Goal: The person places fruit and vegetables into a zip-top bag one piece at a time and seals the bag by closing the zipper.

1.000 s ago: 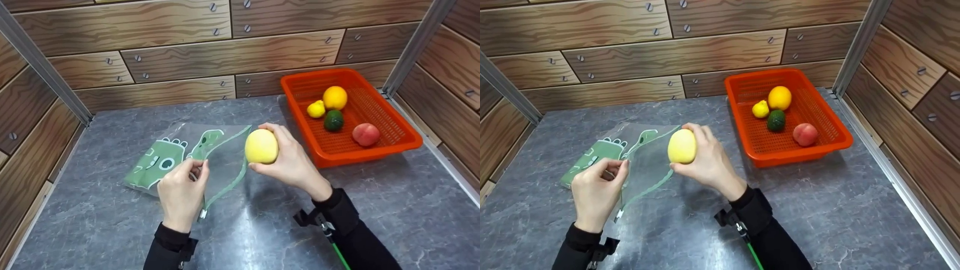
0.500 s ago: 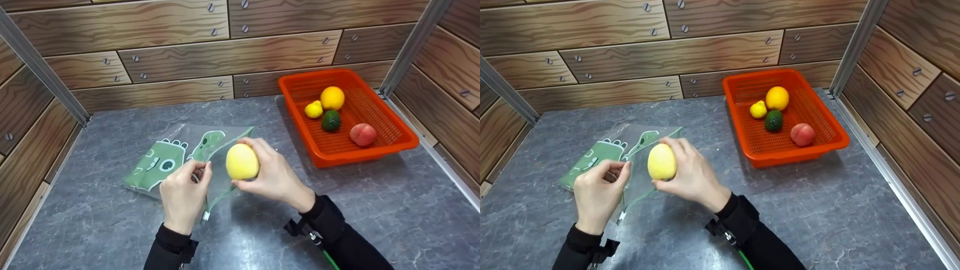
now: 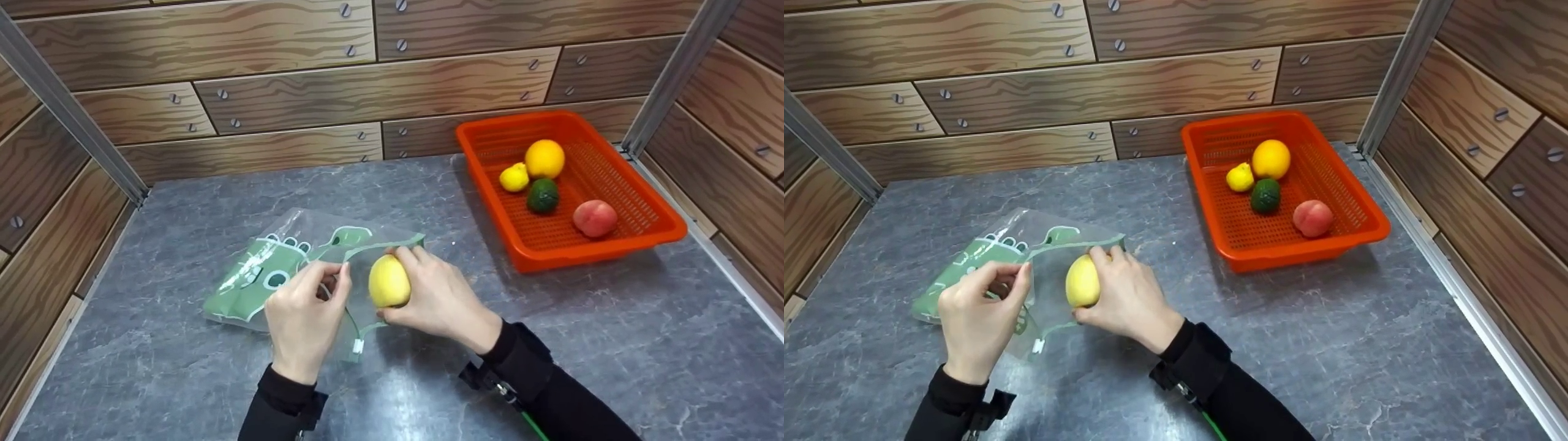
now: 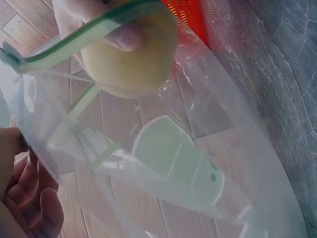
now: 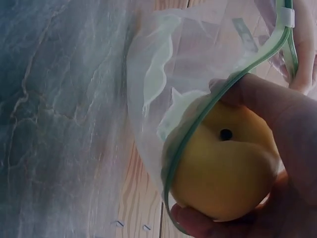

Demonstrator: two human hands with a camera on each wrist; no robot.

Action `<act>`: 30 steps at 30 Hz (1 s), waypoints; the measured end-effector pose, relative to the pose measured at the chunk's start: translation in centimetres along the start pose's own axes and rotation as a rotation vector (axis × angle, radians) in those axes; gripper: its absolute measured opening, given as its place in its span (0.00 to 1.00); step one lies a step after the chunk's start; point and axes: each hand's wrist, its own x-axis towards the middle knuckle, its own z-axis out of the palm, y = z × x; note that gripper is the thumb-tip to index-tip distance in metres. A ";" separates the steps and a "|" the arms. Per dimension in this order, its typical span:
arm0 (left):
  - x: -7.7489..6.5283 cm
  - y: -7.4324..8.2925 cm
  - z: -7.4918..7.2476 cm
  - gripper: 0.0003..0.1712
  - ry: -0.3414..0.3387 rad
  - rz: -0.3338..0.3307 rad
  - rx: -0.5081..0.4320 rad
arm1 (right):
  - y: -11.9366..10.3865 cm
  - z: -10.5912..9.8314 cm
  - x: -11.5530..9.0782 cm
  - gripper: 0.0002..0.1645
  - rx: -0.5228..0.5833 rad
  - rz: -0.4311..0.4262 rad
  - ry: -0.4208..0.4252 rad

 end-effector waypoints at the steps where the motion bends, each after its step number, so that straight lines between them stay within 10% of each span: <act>1: 0.0 0.0 0.1 0.06 -0.003 0.005 -0.004 | -0.1 0.1 0.0 0.47 -0.007 0.001 -0.003; 30: -0.3 0.2 0.5 0.06 -0.021 0.068 0.021 | -1.0 4.3 3.5 0.24 0.124 0.093 -0.144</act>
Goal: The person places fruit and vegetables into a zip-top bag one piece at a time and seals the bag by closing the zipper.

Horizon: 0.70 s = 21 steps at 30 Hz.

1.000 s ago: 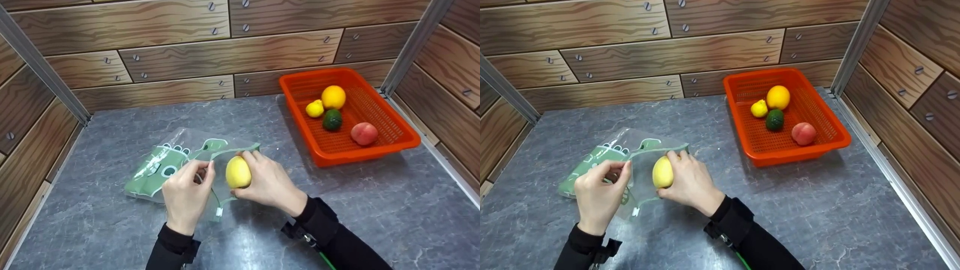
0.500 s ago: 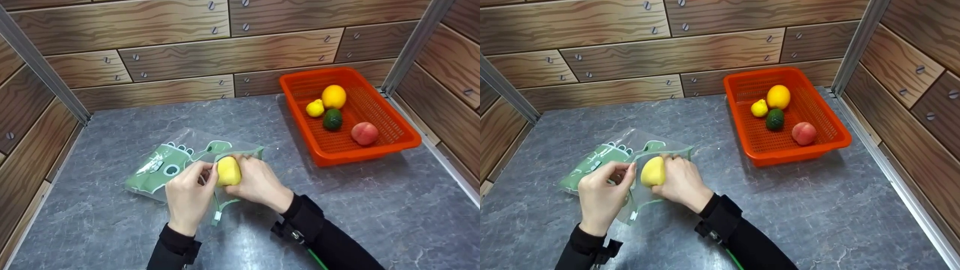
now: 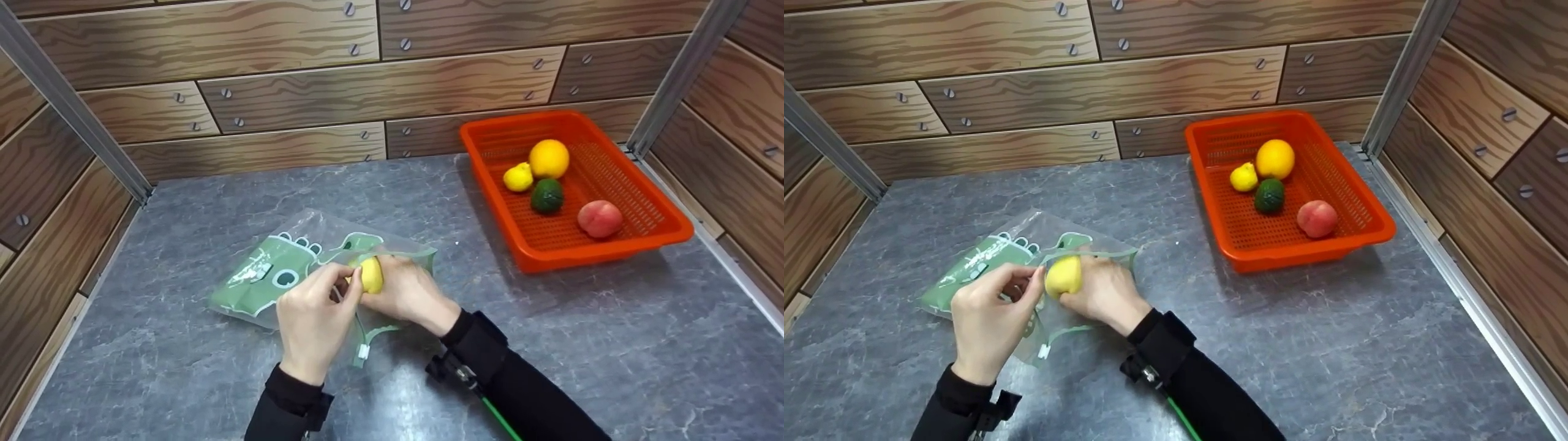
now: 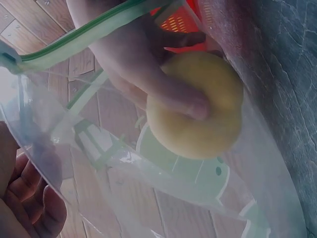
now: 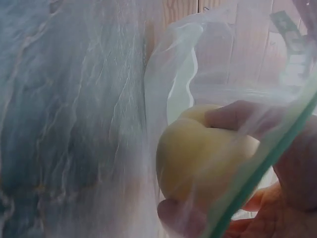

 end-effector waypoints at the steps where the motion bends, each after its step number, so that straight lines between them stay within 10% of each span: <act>1: 0.0 0.0 0.0 0.06 0.001 0.000 0.000 | -0.1 0.1 0.2 0.23 0.003 0.004 -0.002; 21: 0.0 -0.2 0.1 0.07 0.005 -0.026 -0.019 | -0.5 2.1 1.5 0.20 0.059 0.071 0.005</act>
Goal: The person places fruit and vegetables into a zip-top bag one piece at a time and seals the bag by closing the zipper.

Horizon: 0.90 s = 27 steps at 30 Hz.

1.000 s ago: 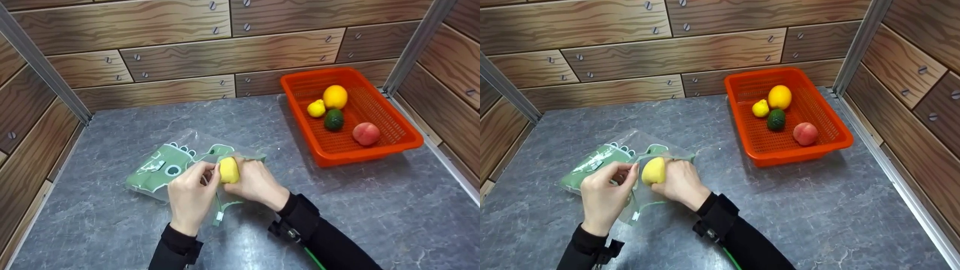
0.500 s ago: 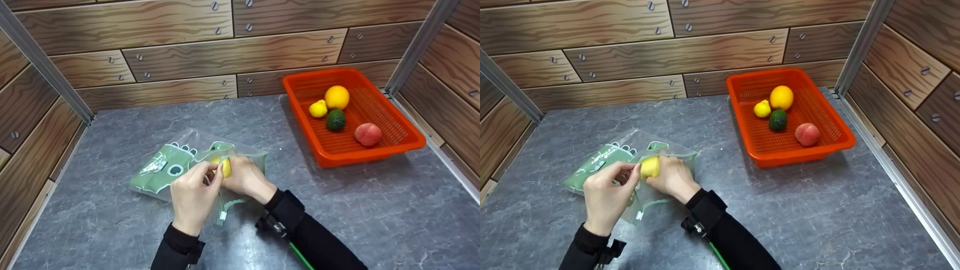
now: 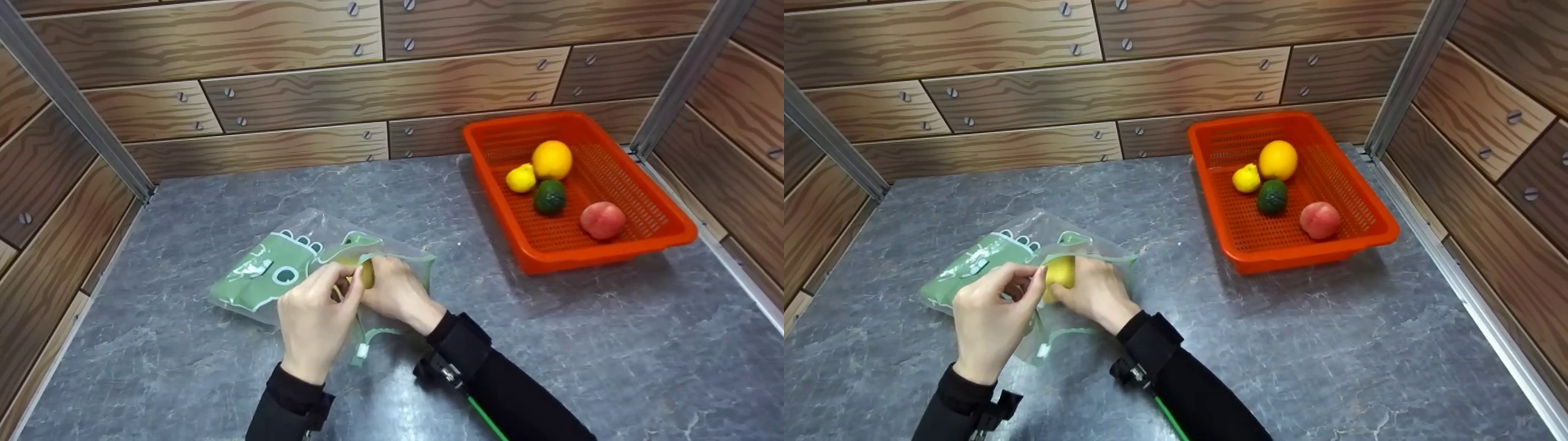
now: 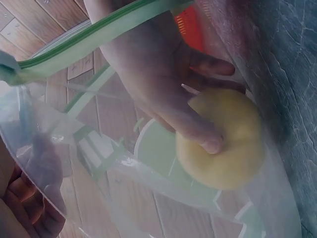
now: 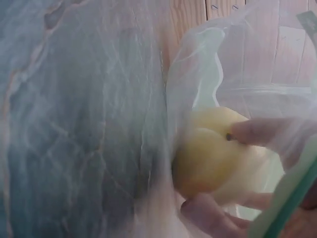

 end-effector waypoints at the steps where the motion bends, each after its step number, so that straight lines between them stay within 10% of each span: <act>1: 0.0 0.0 0.0 0.06 0.001 0.002 0.005 | -0.1 0.0 -0.1 0.20 0.016 0.006 0.001; 27: 0.2 -0.5 -0.4 0.05 -0.016 -0.033 0.065 | 2.3 -7.6 -6.9 0.24 0.005 -0.336 -0.020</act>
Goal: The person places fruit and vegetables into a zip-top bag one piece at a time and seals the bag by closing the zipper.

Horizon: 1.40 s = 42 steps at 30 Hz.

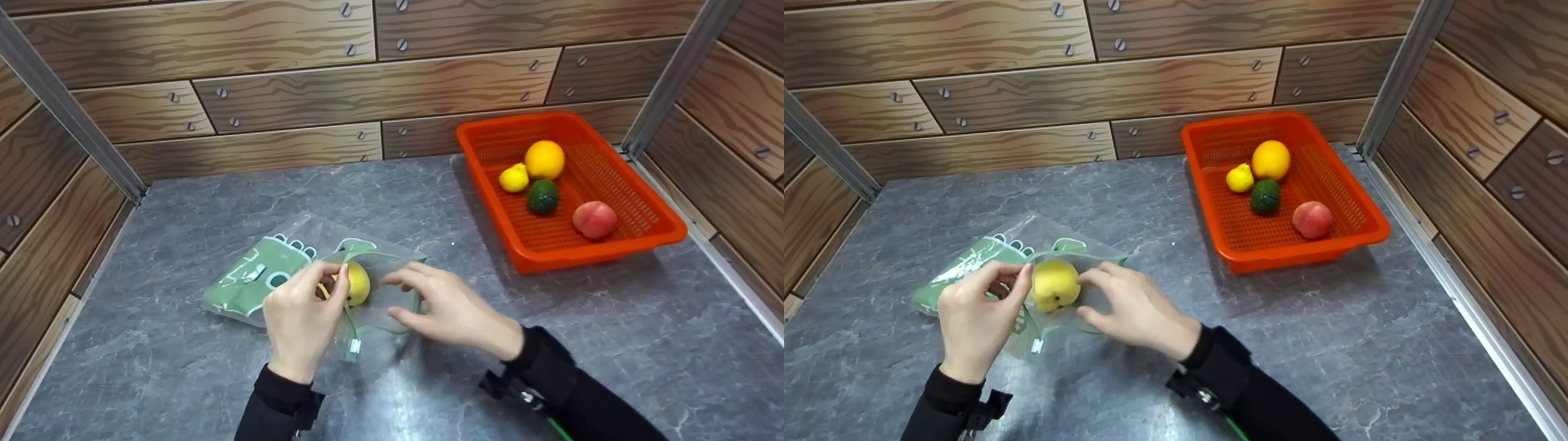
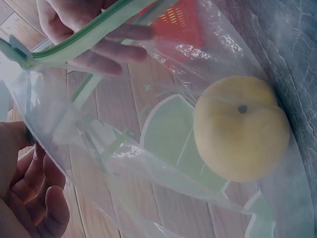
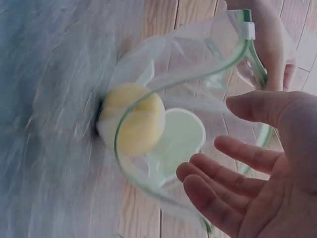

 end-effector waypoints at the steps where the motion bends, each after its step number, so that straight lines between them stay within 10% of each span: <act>1: 0.0 0.0 0.0 0.05 0.000 -0.001 0.001 | 0.2 -0.3 -0.3 0.23 0.000 0.001 0.006; 25: 0.2 0.0 -0.2 0.05 0.016 0.005 -0.023 | 4.1 -5.4 -3.4 0.21 -0.022 0.088 0.157; 42: 0.0 -0.1 -0.2 0.05 0.012 0.001 -0.020 | 11.4 -11.2 -6.0 0.24 -0.179 0.225 0.369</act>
